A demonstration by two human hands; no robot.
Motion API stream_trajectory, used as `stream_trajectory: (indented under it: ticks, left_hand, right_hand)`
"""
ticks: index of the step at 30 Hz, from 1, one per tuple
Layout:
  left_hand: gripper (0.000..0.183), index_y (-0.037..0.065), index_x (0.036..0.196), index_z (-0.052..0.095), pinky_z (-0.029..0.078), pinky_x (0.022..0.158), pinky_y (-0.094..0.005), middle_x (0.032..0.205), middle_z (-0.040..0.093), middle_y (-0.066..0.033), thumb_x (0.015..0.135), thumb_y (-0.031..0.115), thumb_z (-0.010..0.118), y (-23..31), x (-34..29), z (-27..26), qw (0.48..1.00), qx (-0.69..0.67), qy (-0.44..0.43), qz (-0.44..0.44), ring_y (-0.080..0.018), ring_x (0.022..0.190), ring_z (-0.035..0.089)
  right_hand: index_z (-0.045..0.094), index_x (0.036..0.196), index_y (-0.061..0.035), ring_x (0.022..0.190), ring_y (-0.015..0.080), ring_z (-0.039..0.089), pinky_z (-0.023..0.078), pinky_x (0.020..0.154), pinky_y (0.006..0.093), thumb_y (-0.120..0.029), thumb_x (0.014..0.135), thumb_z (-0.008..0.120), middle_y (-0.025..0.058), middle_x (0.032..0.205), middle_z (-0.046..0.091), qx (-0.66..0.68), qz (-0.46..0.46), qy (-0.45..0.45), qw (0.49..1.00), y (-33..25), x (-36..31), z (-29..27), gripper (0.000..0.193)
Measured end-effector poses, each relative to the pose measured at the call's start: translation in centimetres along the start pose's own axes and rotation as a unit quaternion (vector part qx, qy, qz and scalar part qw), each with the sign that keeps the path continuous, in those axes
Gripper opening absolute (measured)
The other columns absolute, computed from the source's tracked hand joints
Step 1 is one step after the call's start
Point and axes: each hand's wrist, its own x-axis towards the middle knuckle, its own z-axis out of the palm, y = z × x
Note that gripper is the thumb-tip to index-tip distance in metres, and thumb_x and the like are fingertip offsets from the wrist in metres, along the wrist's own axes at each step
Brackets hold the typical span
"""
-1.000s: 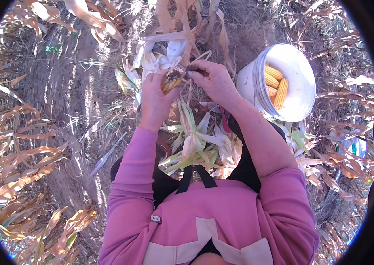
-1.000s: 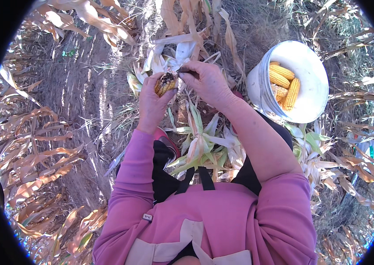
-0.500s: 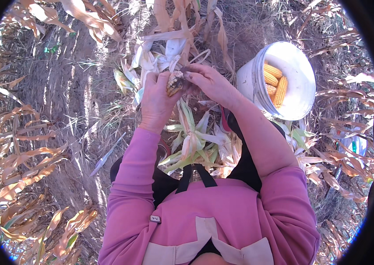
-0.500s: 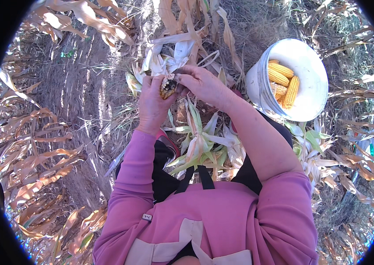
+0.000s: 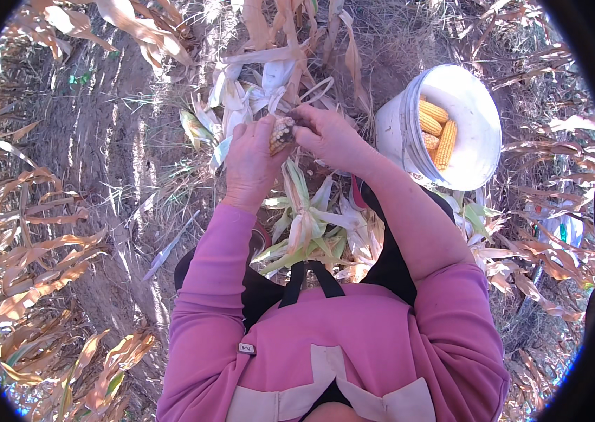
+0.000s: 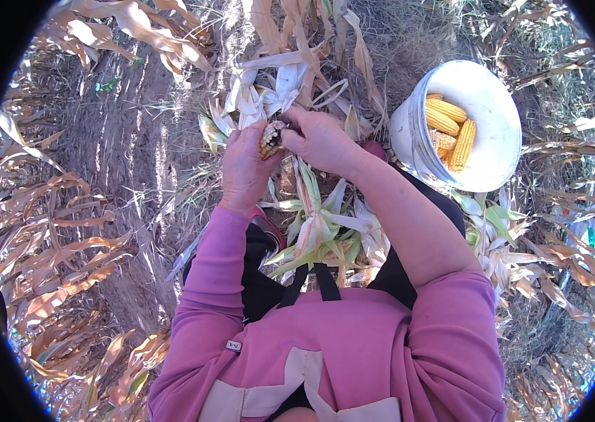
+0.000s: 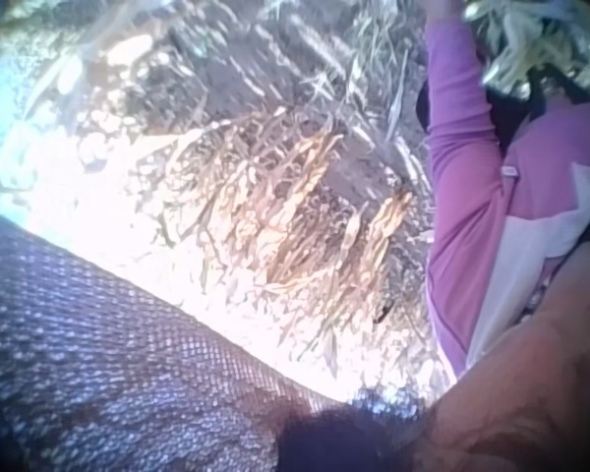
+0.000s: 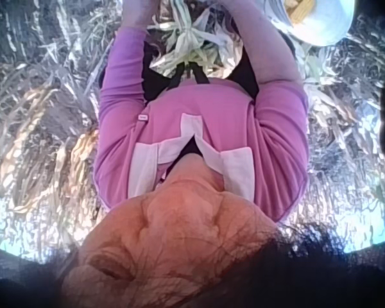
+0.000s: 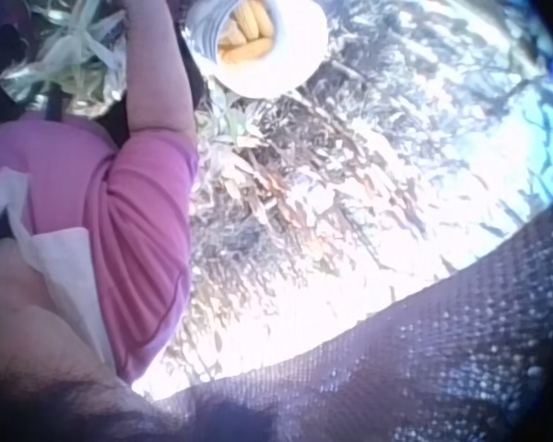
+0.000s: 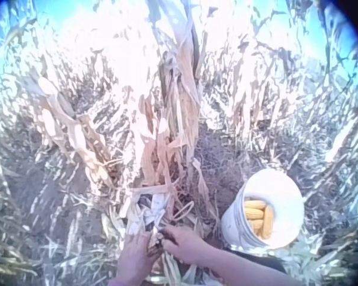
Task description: The person shucks corn cobs by hand, removing husks and silks, then places the cleaned cobs into a white bucket. The person repeats this process for several cobs in a cornfield.
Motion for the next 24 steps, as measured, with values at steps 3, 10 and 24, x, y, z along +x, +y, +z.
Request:
stream_trajectory:
  ticks: [3,10,24]
  left_hand:
    - [0.051,0.006,0.116,0.056,0.048,0.081,-0.0433,0.098,0.064,-0.0116,0.071,0.016,0.079,-0.1,-0.1,0.3,0.999,0.006,-0.033,-0.009,-0.0345,0.095,0.058]
    - [0.049,0.008,0.114,0.058,0.049,0.082,-0.0431,0.098,0.063,-0.0143,0.072,0.020,0.080,0.0,0.0,-0.2,0.994,-0.058,-0.071,-0.064,-0.0343,0.095,0.059]
    - [0.047,0.011,0.115,0.059,0.050,0.082,-0.0423,0.099,0.065,-0.0111,0.073,0.021,0.079,0.1,0.0,-1.4,0.993,-0.060,-0.086,-0.062,-0.0333,0.096,0.058]
  right_hand:
    - [0.055,0.113,0.0056,0.089,0.0350,0.064,0.049,0.083,0.0405,-0.013,0.091,0.050,0.0247,0.094,0.064,-0.098,-0.008,0.016,0.995,-0.6,-0.3,0.5,0.030]
    - [0.055,0.113,0.0047,0.087,0.0303,0.064,0.049,0.080,0.0381,-0.010,0.092,0.045,0.0215,0.093,0.064,-0.049,-0.003,-0.011,0.999,0.1,0.0,0.4,0.028]
    - [0.053,0.119,0.0060,0.090,0.0158,0.066,0.051,0.082,0.0310,-0.009,0.089,0.055,0.0145,0.101,0.070,0.021,0.040,-0.066,0.997,-0.8,0.0,-0.8,0.034]
